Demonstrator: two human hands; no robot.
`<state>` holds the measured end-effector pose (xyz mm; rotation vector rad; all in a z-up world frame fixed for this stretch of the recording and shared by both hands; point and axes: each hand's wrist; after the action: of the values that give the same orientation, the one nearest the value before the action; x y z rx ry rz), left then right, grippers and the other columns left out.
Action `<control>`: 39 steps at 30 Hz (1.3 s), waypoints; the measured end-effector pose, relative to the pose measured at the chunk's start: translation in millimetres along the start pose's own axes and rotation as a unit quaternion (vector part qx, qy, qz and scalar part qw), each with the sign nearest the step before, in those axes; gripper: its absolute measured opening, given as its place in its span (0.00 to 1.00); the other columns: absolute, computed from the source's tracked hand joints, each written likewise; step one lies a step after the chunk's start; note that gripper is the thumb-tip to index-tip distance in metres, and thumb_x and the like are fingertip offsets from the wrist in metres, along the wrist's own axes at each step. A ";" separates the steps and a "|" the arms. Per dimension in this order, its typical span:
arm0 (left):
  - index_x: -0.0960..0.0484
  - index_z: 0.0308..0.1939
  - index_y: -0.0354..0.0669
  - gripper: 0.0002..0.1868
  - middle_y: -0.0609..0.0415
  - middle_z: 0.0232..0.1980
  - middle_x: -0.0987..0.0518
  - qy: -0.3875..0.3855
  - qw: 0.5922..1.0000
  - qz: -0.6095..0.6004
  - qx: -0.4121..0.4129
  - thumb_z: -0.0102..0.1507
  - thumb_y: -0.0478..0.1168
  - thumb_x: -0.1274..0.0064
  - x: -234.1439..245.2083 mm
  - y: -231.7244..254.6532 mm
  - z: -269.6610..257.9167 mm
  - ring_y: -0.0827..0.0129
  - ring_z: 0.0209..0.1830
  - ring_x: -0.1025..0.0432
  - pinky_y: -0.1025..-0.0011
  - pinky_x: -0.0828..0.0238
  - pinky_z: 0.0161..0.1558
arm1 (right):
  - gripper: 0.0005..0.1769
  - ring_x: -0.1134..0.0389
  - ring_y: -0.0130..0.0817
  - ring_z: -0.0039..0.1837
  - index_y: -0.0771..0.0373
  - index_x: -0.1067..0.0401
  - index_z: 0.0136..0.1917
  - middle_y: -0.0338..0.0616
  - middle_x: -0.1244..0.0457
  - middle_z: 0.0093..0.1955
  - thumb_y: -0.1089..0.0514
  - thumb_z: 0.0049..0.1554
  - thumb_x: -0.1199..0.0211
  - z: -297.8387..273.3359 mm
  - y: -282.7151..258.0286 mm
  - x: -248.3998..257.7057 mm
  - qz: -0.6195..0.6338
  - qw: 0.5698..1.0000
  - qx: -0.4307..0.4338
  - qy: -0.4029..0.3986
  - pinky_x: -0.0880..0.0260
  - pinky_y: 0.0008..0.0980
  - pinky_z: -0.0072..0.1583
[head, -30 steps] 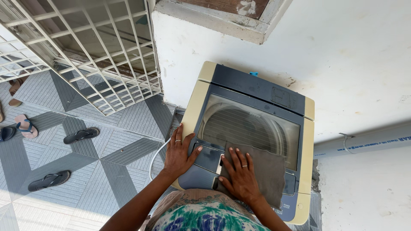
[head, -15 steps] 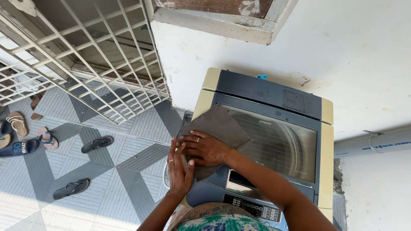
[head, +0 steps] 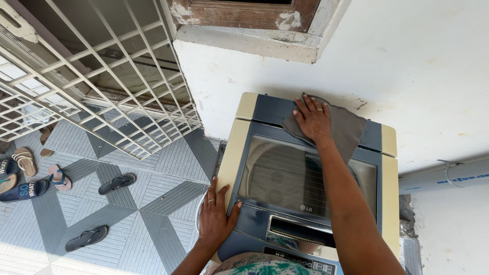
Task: The person wipes the exterior and lid of a top-loading washing machine using a cloth, then opens the lid and wipes the inside of the drum.
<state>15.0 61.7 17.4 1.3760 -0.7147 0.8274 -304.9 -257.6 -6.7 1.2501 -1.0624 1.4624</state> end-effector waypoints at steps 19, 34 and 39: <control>0.36 0.69 0.35 0.34 0.24 0.76 0.47 0.019 0.998 0.039 -0.050 0.67 0.55 0.52 -8.8 -7.4 -7.8 0.31 0.72 0.41 0.36 0.34 0.58 | 0.36 0.68 0.65 0.84 0.48 0.51 0.84 0.62 0.61 0.84 0.36 0.67 0.65 -182.0 42.4 23.4 0.026 0.946 -0.309 0.091 0.74 0.72 0.76; 0.35 0.69 0.35 0.35 0.25 0.76 0.46 0.035 0.998 0.002 -0.049 0.66 0.56 0.49 -10.8 -9.7 -6.3 0.33 0.72 0.41 0.39 0.34 0.61 | 0.24 0.44 0.47 0.77 0.56 0.39 0.73 0.46 0.45 0.75 0.51 0.66 0.46 -140.5 -181.7 21.2 0.197 0.950 0.225 0.085 0.51 0.51 0.81; 0.35 0.69 0.37 0.34 0.28 0.77 0.46 0.022 0.999 0.009 -0.039 0.67 0.57 0.50 -6.9 -7.2 -7.0 0.32 0.72 0.42 0.39 0.36 0.62 | 0.22 0.41 0.43 0.72 0.61 0.32 0.70 0.43 0.42 0.72 0.55 0.65 0.44 -129.6 -125.2 43.1 0.159 0.961 0.203 0.096 0.42 0.42 0.75</control>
<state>17.1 68.0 7.2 1.2799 -0.7191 0.8321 -213.0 -100.3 27.3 1.2159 -0.8854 2.0863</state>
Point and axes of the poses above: each hand's wrist, its own z-axis towards the middle knuckle, its own x-axis out of the back of the hand, y = z × x
